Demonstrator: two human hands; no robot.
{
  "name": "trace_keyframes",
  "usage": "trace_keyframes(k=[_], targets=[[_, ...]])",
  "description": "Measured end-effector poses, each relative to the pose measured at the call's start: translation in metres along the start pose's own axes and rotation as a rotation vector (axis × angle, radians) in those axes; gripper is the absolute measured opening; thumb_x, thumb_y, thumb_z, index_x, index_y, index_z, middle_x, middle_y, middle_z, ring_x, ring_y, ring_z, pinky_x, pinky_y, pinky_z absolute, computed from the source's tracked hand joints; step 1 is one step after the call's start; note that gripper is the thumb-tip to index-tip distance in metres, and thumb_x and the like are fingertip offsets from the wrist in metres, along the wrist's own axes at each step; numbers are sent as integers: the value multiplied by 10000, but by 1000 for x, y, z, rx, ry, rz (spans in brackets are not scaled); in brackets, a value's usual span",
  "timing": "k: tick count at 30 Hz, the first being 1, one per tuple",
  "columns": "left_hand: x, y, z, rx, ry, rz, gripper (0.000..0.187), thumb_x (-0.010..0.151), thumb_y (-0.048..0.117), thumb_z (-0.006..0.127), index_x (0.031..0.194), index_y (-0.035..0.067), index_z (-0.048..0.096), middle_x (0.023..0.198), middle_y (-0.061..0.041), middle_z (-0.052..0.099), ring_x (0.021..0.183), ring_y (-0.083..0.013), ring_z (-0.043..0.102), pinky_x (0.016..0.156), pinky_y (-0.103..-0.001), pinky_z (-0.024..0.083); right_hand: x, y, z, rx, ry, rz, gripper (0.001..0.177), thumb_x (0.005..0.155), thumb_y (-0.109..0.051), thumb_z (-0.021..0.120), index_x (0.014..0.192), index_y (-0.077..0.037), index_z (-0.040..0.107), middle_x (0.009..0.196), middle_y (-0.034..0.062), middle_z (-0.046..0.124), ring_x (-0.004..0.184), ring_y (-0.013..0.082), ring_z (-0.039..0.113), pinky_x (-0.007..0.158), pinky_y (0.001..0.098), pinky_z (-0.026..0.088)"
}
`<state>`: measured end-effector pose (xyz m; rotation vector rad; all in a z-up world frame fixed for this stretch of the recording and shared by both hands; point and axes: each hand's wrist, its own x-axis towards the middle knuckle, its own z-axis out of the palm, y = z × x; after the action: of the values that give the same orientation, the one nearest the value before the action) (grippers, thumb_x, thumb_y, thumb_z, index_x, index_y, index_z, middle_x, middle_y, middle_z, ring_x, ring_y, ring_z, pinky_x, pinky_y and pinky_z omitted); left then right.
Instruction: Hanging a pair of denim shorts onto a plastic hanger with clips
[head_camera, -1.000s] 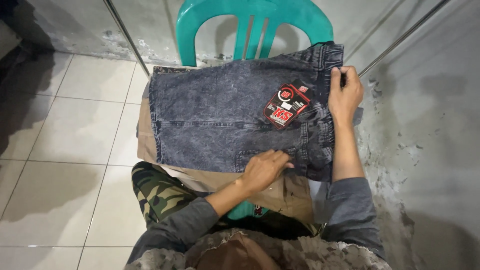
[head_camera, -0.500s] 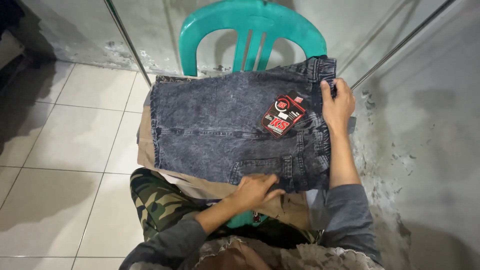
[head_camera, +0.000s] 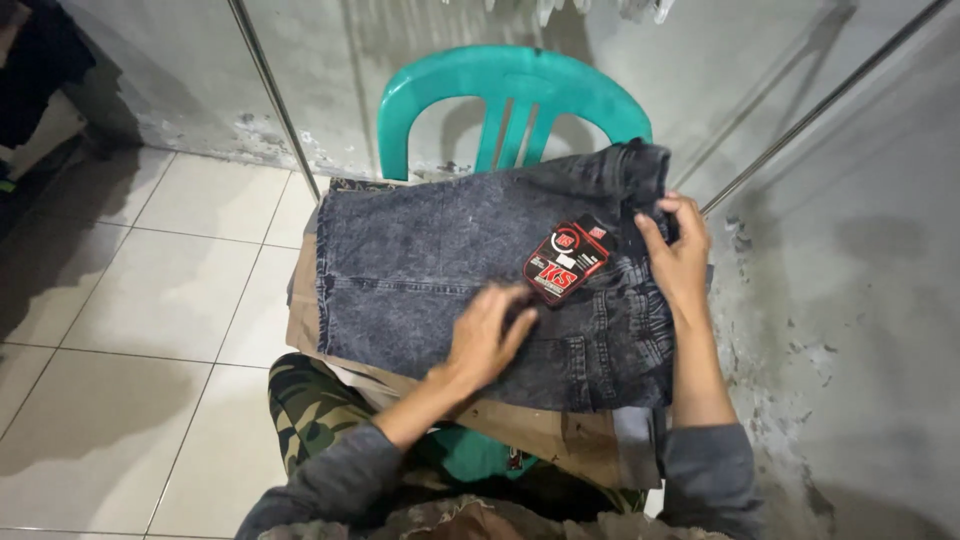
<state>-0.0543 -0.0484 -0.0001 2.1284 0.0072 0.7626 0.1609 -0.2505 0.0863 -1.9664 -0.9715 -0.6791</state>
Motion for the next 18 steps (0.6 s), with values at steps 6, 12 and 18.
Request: trace_keyframes(k=[6, 12, 18], targets=[[105, 16, -71, 91, 215, 270, 935, 889, 381, 824, 1590, 33, 311, 1579, -304, 319, 1460, -519, 297, 1191, -629, 273, -16, -63, -24, 286, -50, 6, 183, 911, 135, 659, 1010, -14, 697, 1171, 213, 697, 1203, 406, 655, 1052, 458, 466], [151, -76, -110, 344, -390, 95, 910, 667, 517, 909, 1424, 158, 553, 1322, -219, 670, 1284, -429, 593, 1166, -701, 150, -46, -75, -60, 311, 70, -126, 87, 911, 92, 678, 936, 38, 615, 1139, 291, 699, 1030, 398, 683, 905, 463, 491], [107, -164, -165, 619, -563, -46, 732, 688, 49, 617, 1402, 211, 621, 1083, -209, 736, 971, -450, 684, 915, -530, 525, -33, -108, -80, 476, 206, 22, 381, 954, 4, 740, 1159, -99, 436, 1211, 141, 666, 1109, 217, 688, 983, 299, 607]])
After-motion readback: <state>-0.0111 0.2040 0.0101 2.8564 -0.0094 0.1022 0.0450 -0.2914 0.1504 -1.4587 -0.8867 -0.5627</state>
